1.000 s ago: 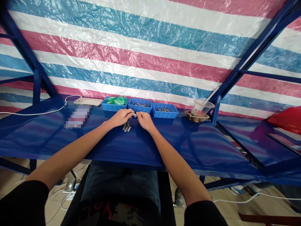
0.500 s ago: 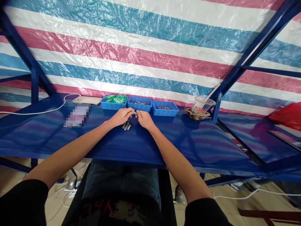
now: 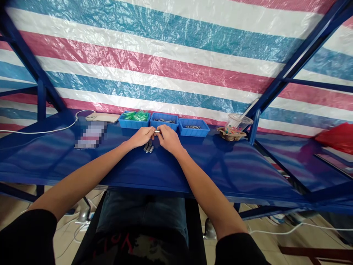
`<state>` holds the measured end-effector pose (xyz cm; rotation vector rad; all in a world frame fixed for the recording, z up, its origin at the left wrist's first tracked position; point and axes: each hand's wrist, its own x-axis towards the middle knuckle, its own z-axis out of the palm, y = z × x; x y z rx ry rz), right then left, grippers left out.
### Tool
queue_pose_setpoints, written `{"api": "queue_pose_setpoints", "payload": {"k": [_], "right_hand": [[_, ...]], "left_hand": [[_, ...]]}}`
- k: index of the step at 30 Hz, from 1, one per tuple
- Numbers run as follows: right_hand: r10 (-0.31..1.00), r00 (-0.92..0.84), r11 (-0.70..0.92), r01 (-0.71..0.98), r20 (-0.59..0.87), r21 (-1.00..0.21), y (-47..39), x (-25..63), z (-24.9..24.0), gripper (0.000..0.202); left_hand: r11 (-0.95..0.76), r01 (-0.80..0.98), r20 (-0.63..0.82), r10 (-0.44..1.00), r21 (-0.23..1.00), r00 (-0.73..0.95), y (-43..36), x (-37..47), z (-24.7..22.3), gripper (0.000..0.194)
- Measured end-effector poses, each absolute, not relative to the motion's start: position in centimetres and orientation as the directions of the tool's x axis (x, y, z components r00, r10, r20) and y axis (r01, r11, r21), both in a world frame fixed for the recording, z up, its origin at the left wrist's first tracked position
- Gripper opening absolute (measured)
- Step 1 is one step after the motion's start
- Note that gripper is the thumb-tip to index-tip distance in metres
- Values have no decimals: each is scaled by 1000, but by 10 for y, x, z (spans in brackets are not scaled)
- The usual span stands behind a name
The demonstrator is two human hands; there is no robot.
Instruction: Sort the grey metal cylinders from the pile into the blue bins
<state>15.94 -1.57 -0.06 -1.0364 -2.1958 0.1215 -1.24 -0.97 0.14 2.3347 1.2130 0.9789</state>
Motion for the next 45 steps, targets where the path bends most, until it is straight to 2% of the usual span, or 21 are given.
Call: {"api": "queue_pose_setpoints", "payload": {"k": [3, 9, 12, 16, 19, 22, 24, 27, 29, 30, 32, 34, 36, 38, 40, 45], "right_hand": [[730, -405, 644, 678, 551, -355, -15, 158, -1, 18], [757, -407, 621, 693, 511, -367, -16, 158, 2, 35], [750, -395, 626, 683, 530, -376, -19, 158, 5, 41], [700, -398, 670, 652, 593, -355, -25, 157, 8, 26], [638, -413, 715, 631, 650, -301, -27, 157, 12, 22], [590, -374, 723, 638, 715, -263, -28, 157, 16, 20], [528, -276, 719, 649, 803, -249, -30, 159, 20, 21], [311, -45, 714, 671, 949, -202, -35, 164, 30, 21], [163, 91, 696, 695, 982, -180, -36, 168, 38, 21], [129, 142, 680, 708, 981, -192, -35, 170, 42, 23], [188, 197, 617, 739, 962, -272, -28, 172, 48, 27], [439, 153, 480, 793, 885, -375, -19, 174, 49, 30], [726, 38, 326, 860, 687, -392, -12, 174, 44, 37], [870, -82, 282, 892, 486, -355, -12, 173, 35, 41], [901, -178, 328, 877, 397, -351, -17, 171, 27, 37], [888, -302, 431, 810, 347, -398, -29, 164, 19, 32]], "left_hand": [[-595, 587, 428, 803, 548, 414, -12, -12, 4, 40], [-621, 575, 445, 784, 533, 433, -17, -15, 10, 23], [-628, 566, 449, 778, 534, 439, -17, -16, 12, 24], [-611, 573, 464, 790, 545, 401, -15, -15, 13, 34], [-595, 569, 457, 803, 567, 383, -15, -14, 15, 40], [-595, 545, 399, 802, 590, 444, -15, -18, 18, 45], [-597, 534, 314, 788, 598, 530, -13, -24, 21, 36], [-597, 553, 173, 754, 581, 633, -8, -35, 21, 27], [-598, 575, 122, 745, 558, 655, -6, -41, 20, 26], [-599, 585, 111, 744, 546, 659, -5, -42, 19, 25], [-602, 606, 102, 748, 520, 656, -4, -42, 17, 22], [-604, 632, 106, 759, 486, 643, -5, -39, 17, 21], [-601, 660, 114, 772, 450, 626, -6, -36, 17, 23], [-602, 678, 112, 777, 421, 620, -9, -34, 19, 27], [-611, 684, 97, 770, 398, 631, -11, -33, 20, 28], [-621, 698, 72, 763, 356, 642, -15, -29, 20, 23]]}}
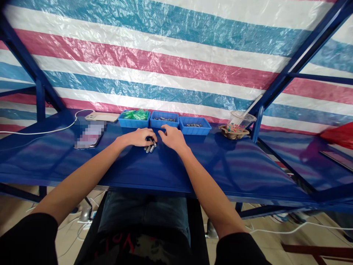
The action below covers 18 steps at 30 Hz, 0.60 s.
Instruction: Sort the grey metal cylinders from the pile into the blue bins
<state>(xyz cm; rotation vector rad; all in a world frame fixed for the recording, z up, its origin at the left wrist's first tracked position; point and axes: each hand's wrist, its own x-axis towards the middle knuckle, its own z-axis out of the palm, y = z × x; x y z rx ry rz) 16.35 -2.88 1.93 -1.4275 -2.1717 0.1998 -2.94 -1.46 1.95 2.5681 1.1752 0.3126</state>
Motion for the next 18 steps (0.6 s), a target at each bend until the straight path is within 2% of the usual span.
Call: {"api": "queue_pose_setpoints", "payload": {"k": [4, 8, 14, 18], "right_hand": [[843, -408, 530, 741, 351, -412, -26, 162, 14, 24], [765, -504, 641, 660, 401, -392, -21, 160, 6, 19], [721, -463, 676, 636, 516, -372, -21, 155, 3, 16], [733, -404, 652, 646, 548, -396, -21, 155, 5, 15]], "left_hand": [[-587, 730, 130, 802, 350, 583, -12, -25, 15, 21], [-546, 734, 194, 835, 404, 515, -7, -25, 13, 28], [-534, 657, 268, 842, 532, 467, -6, -24, 12, 43], [-565, 613, 350, 825, 552, 444, -9, -22, 13, 45]]}}
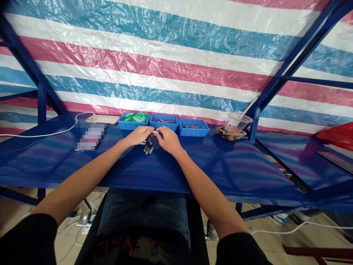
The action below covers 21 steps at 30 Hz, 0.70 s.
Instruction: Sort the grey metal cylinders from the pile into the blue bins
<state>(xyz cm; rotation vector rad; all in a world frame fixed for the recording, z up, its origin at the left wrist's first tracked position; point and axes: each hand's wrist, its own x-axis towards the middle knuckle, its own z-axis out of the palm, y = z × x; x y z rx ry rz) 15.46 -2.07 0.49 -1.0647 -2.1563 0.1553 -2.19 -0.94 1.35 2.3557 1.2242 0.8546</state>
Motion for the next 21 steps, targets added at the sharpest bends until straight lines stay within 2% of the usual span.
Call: {"api": "queue_pose_setpoints", "payload": {"k": [4, 9, 12, 14, 21], "right_hand": [[767, -365, 615, 653, 527, -443, -19, 156, 5, 21], [796, -348, 584, 653, 494, -481, -20, 156, 4, 30], [791, -343, 590, 649, 506, -481, -23, 155, 4, 22], [780, -353, 603, 646, 517, -469, -24, 155, 5, 27], [757, -363, 615, 676, 544, -405, -26, 155, 9, 16]], "left_hand": [[-636, 560, 426, 771, 531, 473, -12, -22, 15, 26], [-667, 551, 450, 745, 502, 492, -14, -20, 15, 20], [-636, 579, 456, 771, 510, 444, -15, -21, 15, 23], [-618, 590, 455, 785, 520, 421, -15, -21, 14, 29], [-617, 576, 449, 786, 536, 425, -15, -19, 11, 42]]}}
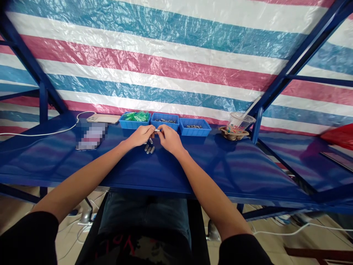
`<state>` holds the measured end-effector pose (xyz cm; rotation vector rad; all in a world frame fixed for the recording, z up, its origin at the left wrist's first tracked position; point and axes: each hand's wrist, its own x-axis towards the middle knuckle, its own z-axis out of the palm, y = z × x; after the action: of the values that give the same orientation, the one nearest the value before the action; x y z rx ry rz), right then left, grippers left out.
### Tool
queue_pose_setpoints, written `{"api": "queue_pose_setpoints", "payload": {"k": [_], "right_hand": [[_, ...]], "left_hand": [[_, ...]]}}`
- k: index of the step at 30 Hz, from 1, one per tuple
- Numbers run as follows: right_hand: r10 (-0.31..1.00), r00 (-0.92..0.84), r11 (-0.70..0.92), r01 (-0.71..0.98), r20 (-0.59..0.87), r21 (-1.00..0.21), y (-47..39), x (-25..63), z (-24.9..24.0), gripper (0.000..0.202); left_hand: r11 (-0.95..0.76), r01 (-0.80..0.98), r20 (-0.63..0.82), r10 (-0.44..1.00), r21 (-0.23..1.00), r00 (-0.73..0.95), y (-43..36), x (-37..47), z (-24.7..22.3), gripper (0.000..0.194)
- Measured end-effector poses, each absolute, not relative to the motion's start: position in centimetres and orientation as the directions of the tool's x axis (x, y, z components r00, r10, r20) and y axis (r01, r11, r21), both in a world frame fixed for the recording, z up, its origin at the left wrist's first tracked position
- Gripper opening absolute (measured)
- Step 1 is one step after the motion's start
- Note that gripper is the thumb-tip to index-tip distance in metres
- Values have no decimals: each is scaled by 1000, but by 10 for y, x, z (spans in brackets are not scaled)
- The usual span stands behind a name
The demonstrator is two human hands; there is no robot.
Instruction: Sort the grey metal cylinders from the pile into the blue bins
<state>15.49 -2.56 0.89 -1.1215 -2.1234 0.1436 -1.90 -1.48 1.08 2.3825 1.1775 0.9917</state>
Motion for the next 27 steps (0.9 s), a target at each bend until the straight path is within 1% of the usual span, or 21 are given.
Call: {"api": "queue_pose_setpoints", "payload": {"k": [3, 8, 10, 12, 16, 18, 21, 24, 26, 27], "right_hand": [[762, -354, 602, 698, 542, -389, -25, 155, 10, 20], [765, -339, 583, 727, 548, -363, -26, 155, 11, 27], [753, -341, 588, 733, 563, -343, -29, 156, 12, 25], [731, -366, 607, 734, 576, -305, -32, 156, 15, 29], [686, -420, 628, 754, 594, -193, -39, 153, 23, 23], [661, -398, 608, 781, 636, -144, -42, 152, 26, 27], [580, -257, 569, 807, 773, -158, -46, 155, 29, 35], [414, -42, 572, 789, 909, -224, -48, 163, 34, 42], [330, 79, 559, 787, 941, -262, -45, 170, 40, 48], [322, 123, 535, 794, 939, -288, -42, 172, 43, 50]], "left_hand": [[-635, 573, 479, 770, 518, 421, -17, -19, 13, 29], [-659, 576, 522, 746, 484, 414, -20, -17, 17, 23], [-653, 578, 526, 749, 489, 402, -20, -16, 17, 27], [-646, 575, 524, 756, 502, 391, -20, -16, 17, 34], [-639, 560, 514, 764, 527, 389, -21, -16, 21, 44], [-642, 546, 499, 765, 538, 407, -21, -18, 24, 48], [-642, 535, 446, 767, 550, 462, -20, -23, 28, 48], [-637, 550, 334, 762, 540, 555, -16, -29, 25, 31], [-638, 563, 255, 749, 525, 611, -12, -32, 19, 25], [-640, 568, 228, 743, 517, 630, -10, -33, 16, 26]]}}
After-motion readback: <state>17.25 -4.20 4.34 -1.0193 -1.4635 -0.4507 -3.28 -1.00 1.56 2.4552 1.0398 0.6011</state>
